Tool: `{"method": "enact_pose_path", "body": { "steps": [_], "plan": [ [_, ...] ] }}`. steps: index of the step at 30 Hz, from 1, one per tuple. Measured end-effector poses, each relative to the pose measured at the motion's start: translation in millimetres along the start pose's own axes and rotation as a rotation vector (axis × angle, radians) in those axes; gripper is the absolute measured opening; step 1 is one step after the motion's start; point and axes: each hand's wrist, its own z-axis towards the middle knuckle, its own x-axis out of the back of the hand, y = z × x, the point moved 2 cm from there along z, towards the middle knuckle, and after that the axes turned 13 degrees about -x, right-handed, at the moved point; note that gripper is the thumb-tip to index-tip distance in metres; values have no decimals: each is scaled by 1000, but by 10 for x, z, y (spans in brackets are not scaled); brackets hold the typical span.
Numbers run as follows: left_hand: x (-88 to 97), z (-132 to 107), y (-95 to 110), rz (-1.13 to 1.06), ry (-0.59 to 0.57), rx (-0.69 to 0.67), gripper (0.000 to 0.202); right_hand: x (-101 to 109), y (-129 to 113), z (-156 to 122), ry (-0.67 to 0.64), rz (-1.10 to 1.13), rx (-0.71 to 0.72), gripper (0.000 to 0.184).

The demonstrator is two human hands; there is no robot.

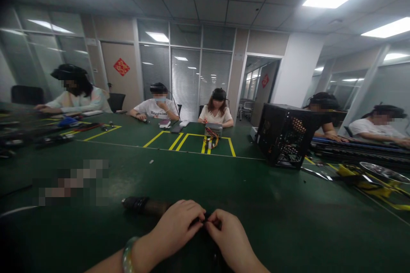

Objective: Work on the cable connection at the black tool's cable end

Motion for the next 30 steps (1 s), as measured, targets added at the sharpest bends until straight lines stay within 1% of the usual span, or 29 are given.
{"method": "enact_pose_path", "body": {
  "steps": [3,5,11,14,17,19,22,28,30],
  "plan": [
    [-10,5,-15,7,6,3,11,-11,11,37,15,42,2,14],
    [-11,4,-15,9,3,-4,11,-11,15,55,2,67,-2,14],
    [10,-23,-1,11,37,-75,16,13,19,61,-34,108,-8,13],
    [28,-30,-5,-5,34,-58,17,24,13,59,-45,83,-7,10],
    [48,-27,-5,-11,35,-9,20,33,4,54,-42,50,-12,9],
    [55,-24,-3,-14,33,19,17,37,-5,47,-39,41,-5,10],
    [51,-21,-2,-26,24,18,11,34,-16,44,-41,39,11,12],
    [15,-22,-42,-48,22,-3,12,15,10,89,-61,21,10,10],
    [-1,-21,-56,-48,16,10,13,11,22,101,-68,19,2,9]
  ]
}}
